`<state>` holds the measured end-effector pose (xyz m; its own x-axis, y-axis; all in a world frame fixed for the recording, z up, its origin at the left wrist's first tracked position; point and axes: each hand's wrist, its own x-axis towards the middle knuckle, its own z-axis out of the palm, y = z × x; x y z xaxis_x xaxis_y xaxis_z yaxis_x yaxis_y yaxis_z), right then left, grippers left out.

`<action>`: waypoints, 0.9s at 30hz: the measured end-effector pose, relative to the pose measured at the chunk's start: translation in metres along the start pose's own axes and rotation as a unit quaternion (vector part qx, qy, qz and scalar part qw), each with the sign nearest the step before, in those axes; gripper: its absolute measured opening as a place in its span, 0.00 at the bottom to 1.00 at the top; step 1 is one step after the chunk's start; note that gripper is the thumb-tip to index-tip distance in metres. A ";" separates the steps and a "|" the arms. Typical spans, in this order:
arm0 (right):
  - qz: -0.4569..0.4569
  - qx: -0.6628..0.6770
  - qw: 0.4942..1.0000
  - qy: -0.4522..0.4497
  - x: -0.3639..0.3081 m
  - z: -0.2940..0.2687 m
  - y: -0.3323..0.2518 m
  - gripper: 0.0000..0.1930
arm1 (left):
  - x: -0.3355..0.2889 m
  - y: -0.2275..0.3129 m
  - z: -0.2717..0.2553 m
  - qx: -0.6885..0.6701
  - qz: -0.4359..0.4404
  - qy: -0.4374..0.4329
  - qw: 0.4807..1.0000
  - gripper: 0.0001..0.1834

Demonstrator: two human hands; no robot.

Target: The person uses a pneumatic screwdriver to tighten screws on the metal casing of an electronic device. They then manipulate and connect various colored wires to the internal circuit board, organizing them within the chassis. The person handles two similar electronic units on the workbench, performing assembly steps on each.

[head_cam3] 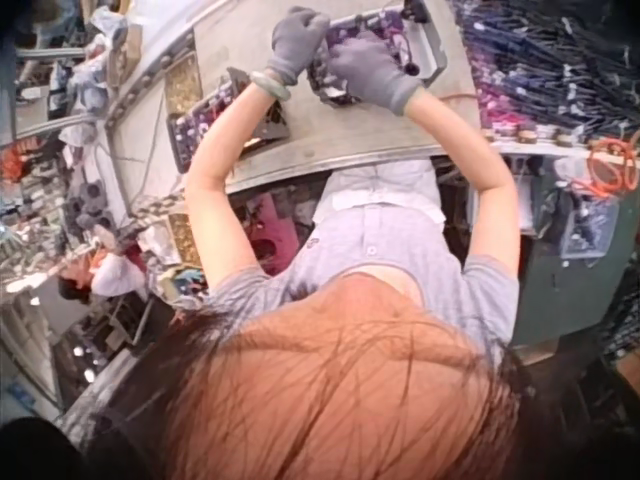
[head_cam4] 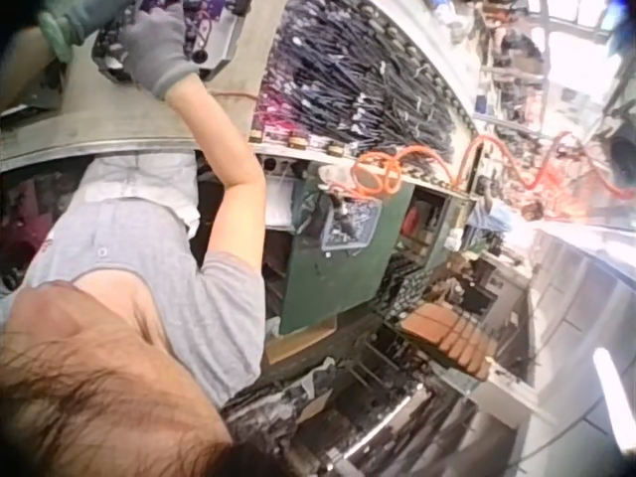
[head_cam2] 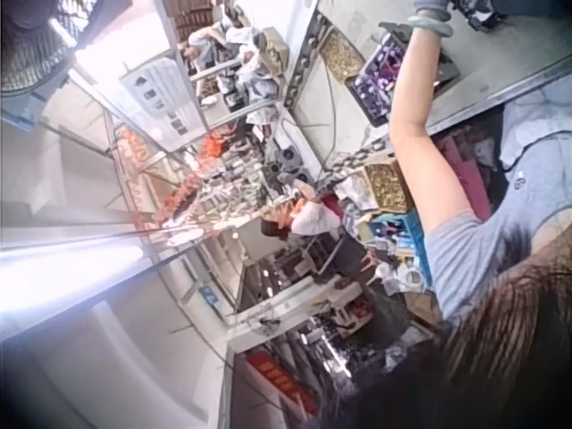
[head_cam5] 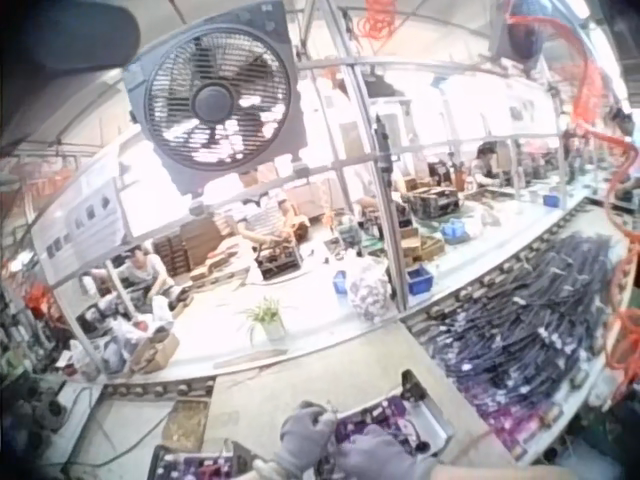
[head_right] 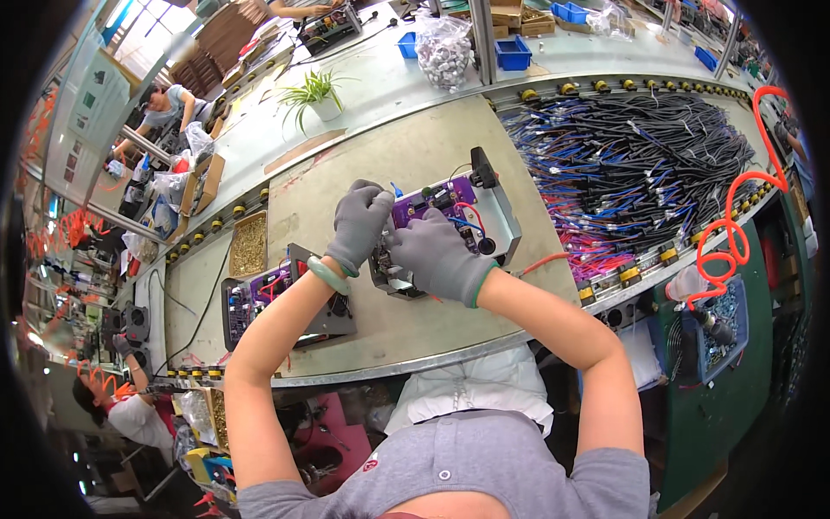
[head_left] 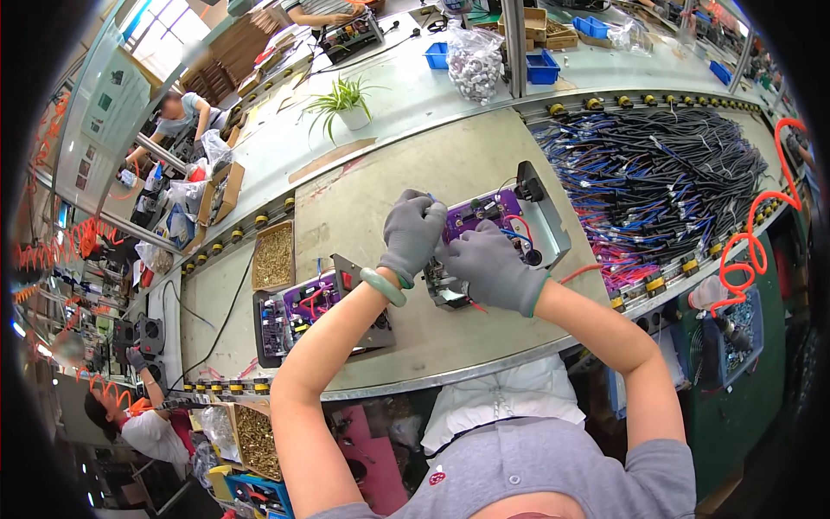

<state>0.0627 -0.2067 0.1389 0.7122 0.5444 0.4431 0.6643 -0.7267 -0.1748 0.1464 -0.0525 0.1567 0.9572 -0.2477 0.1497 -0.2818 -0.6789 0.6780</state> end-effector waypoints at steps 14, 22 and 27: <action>0.163 0.292 0.940 0.065 0.008 -0.030 0.007 0.13 | -0.004 0.017 -0.047 0.042 0.085 -0.078 0.992 0.20; 0.197 0.417 0.877 0.136 0.025 -0.010 -0.010 0.07 | -0.032 0.027 -0.087 -0.171 0.005 -0.061 0.983 0.20; 0.231 0.507 0.824 0.104 0.028 -0.011 -0.003 0.07 | -0.048 0.020 -0.077 -0.214 0.038 -0.108 0.970 0.16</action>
<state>0.0779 -0.1941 0.1618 0.9580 0.1473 0.2461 0.2564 -0.0553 -0.9650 0.0998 -0.0005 0.2185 0.8853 -0.4565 0.0888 -0.2539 -0.3146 0.9146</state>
